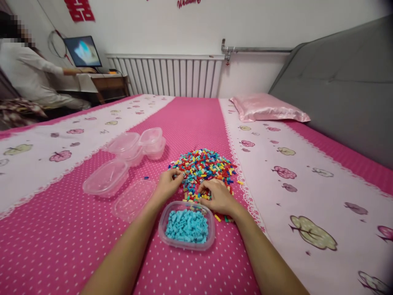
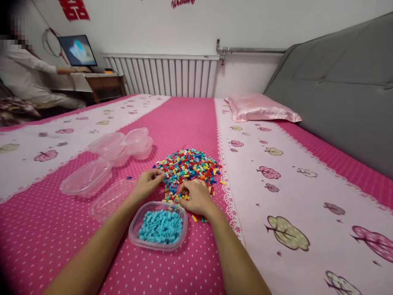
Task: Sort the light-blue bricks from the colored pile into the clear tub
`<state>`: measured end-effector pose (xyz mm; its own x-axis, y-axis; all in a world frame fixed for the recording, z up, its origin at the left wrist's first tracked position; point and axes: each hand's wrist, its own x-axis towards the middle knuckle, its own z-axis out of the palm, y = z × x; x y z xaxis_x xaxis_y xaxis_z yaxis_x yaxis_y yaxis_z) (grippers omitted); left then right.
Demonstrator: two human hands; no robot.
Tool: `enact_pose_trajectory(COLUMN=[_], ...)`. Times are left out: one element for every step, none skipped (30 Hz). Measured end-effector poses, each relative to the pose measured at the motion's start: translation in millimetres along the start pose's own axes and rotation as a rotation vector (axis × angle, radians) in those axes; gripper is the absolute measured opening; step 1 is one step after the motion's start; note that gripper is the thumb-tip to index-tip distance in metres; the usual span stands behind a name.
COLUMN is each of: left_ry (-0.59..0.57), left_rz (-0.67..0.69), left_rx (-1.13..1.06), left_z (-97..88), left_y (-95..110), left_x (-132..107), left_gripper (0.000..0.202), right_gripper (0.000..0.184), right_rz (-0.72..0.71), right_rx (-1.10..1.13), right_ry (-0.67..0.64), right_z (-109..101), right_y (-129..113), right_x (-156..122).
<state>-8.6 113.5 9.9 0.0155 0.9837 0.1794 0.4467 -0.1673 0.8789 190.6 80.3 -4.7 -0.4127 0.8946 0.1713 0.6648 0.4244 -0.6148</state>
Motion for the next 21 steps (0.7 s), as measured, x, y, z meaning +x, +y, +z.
enact_pose_trajectory(left_ry=[-0.001, -0.004, -0.011, -0.023, -0.038, -0.054, -0.069, -0.083, -0.097, -0.112, -0.129, -0.144, -0.155, -0.162, -0.164, -0.163, -0.16, -0.157, -0.152, -0.144, -0.132], left_rz=[-0.024, -0.05, -0.078, -0.106, -0.135, -0.162, -0.191, -0.22, -0.252, -0.285, -0.316, -0.345, -0.369, -0.387, -0.401, -0.411, -0.417, -0.424, -0.419, -0.402, -0.376], left_rx=[-0.051, -0.103, -0.155, -0.207, -0.259, -0.31, -0.359, -0.405, -0.448, -0.487, -0.521, -0.551, -0.576, -0.598, -0.615, -0.627, -0.637, -0.649, -0.642, -0.615, -0.574], left_z=[-0.4, -1.1, -2.0, -3.0, -4.2, -5.3, -6.3, -7.4, -8.4, -9.4, -10.6, -11.8, -13.2, -14.6, -16.2, -17.6, -18.9, -19.8, -20.3, -20.2, -19.4], left_y=[1.4, 3.2, 5.5, 8.1, 10.7, 13.1, 15.3, 17.1, 18.5, 19.6, 20.5, 21.4, 22.1, 22.9, 23.7, 24.4, 24.9, 25.2, 25.0, 24.4, 23.2], left_x=[-0.8, -1.8, -2.9, -3.9, -4.7, -5.1, -4.9, -4.2, -3.2, -1.9, -0.6, 0.6, 1.5, 2.2, 2.6, 2.9, 3.0, 3.1, 3.1, 3.0, 2.7], left_gripper=[0.021, 0.023, 0.024, 0.026, 0.027, 0.028, 0.028, 0.026, 0.022, 0.017, 0.012, 0.008, 0.007, 0.009, 0.011, 0.014, 0.016, 0.018, 0.02, 0.022, 0.024], right_gripper=[0.017, 0.017, 0.016, 0.016, 0.016, 0.016, 0.016, 0.016, 0.016, 0.016, 0.016, 0.015, 0.015, 0.015, 0.015, 0.015, 0.015, 0.015, 0.015, 0.016, 0.016], right_rz=[0.002, 0.001, -0.002, -0.004, -0.007, -0.009, -0.012, -0.014, -0.015, -0.017, -0.019, -0.021, -0.023, -0.027, -0.031, -0.034, -0.034, -0.031, -0.026, -0.02, -0.017], right_rx=[0.001, 0.0, -0.002, -0.005, -0.01, -0.014, -0.019, -0.023, -0.027, -0.032, -0.036, -0.037, -0.037, -0.036, -0.034, -0.032, -0.032, -0.033, -0.034, -0.034, -0.035], right_ry=[0.0, 0.001, 0.003, 0.005, 0.008, 0.01, 0.012, 0.012, 0.012, 0.01, 0.008, 0.007, 0.005, 0.007, 0.009, 0.01, 0.012, 0.012, 0.013, 0.011, 0.007], right_z=[0.0, 0.0, 0.1, 0.2, 0.2, 0.2, 0.0, -0.3, -0.6, -0.9, -1.2, -1.4, -1.4, -1.2, -0.9, -0.6, -0.3, 0.0, 0.0, -0.1, -0.3], right_y=[0.0, 0.2, 0.5, 0.9, 1.3, 1.6, 1.9, 2.2, 2.4, 2.7, 3.1, 3.5, 4.1, 4.7, 5.3, 5.8, 6.2, 6.4, 6.4, 6.3, 6.0], right_x=[-0.2, -0.3, -0.3, -0.3, -0.1, 0.1, 0.3, 0.6, 0.8, 1.0, 1.2, 1.3, 1.4, 1.3, 1.2, 1.1, 0.9, 0.7, 0.5, 0.3, 0.2])
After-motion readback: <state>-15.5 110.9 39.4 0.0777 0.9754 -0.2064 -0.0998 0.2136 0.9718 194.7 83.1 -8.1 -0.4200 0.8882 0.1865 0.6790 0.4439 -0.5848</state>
